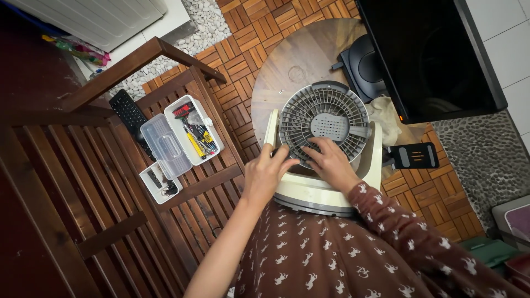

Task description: The person selects a screwdriver from a toolbox and uses it to unscrew the front grille of a small electric fan. They remove the grille, set it aside, and continue to manipulate the fan's internal components with the screwdriver.

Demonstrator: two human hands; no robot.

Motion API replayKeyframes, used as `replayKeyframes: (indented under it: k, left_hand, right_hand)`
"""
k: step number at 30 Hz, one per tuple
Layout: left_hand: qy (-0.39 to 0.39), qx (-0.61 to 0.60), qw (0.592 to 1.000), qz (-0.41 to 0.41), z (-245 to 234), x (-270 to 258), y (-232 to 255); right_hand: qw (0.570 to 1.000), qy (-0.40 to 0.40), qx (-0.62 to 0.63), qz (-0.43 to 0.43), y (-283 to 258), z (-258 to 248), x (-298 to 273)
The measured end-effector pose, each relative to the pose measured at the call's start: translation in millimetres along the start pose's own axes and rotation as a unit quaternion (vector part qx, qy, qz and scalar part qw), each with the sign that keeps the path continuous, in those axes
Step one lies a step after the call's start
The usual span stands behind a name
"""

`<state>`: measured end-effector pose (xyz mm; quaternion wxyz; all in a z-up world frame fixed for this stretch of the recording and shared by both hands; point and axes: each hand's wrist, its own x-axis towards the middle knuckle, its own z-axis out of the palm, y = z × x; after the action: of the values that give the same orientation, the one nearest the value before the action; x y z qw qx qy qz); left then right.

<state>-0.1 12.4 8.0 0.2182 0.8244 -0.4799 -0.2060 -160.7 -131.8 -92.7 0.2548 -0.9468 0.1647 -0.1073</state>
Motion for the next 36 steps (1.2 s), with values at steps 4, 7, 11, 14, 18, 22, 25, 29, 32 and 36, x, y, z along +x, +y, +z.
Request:
replayKeyframes:
  k: [4, 7, 11, 14, 18, 22, 25, 29, 32, 36]
  left_hand:
    - [0.014, 0.079, 0.997, -0.011, -0.4, 4.4, 3.2]
    - [0.194, 0.064, 0.960, 0.190, -11.5, -1.7, 3.6]
    - [0.012, -0.132, 0.990, 0.054, -10.9, -1.5, 3.3]
    - [-0.054, -0.003, 0.996, -0.074, -6.9, -0.1, 3.5]
    - [0.128, -0.098, 0.978, 0.133, -13.7, -1.5, -2.6]
    - [0.066, -0.109, 0.988, 0.083, -2.6, -6.3, -3.6]
    - [-0.083, 0.058, 0.993, -0.056, 2.0, -3.1, -6.3]
    - [0.135, -0.119, 0.972, 0.152, -3.4, -10.9, -4.5]
    - [0.070, -0.204, 0.969, 0.119, 0.9, -10.2, -8.0]
    - [0.014, -0.036, 0.999, -0.033, 7.2, -6.3, -7.8]
  right_hand:
    - [0.999, -0.026, 0.001, -0.020, 2.1, 2.4, 8.4]
    - [0.999, -0.022, 0.003, -0.033, 2.8, 5.2, 8.2]
    - [0.999, -0.022, 0.012, -0.030, 5.9, 9.0, 12.5]
    - [0.999, -0.015, 0.020, -0.028, 7.4, 10.3, 11.0]
    - [0.999, -0.014, 0.025, -0.022, 10.0, 11.7, 11.4]
    - [0.999, -0.021, 0.021, -0.020, 10.0, 13.0, 11.8]
    - [0.999, -0.030, 0.022, -0.018, 10.4, 12.9, 11.3]
    - [0.999, -0.020, 0.016, -0.041, 9.9, 13.4, 12.6]
    - [0.998, -0.032, 0.001, -0.057, 8.6, 15.3, 18.4]
    - [0.996, -0.057, -0.016, -0.061, 2.6, 17.7, 22.8]
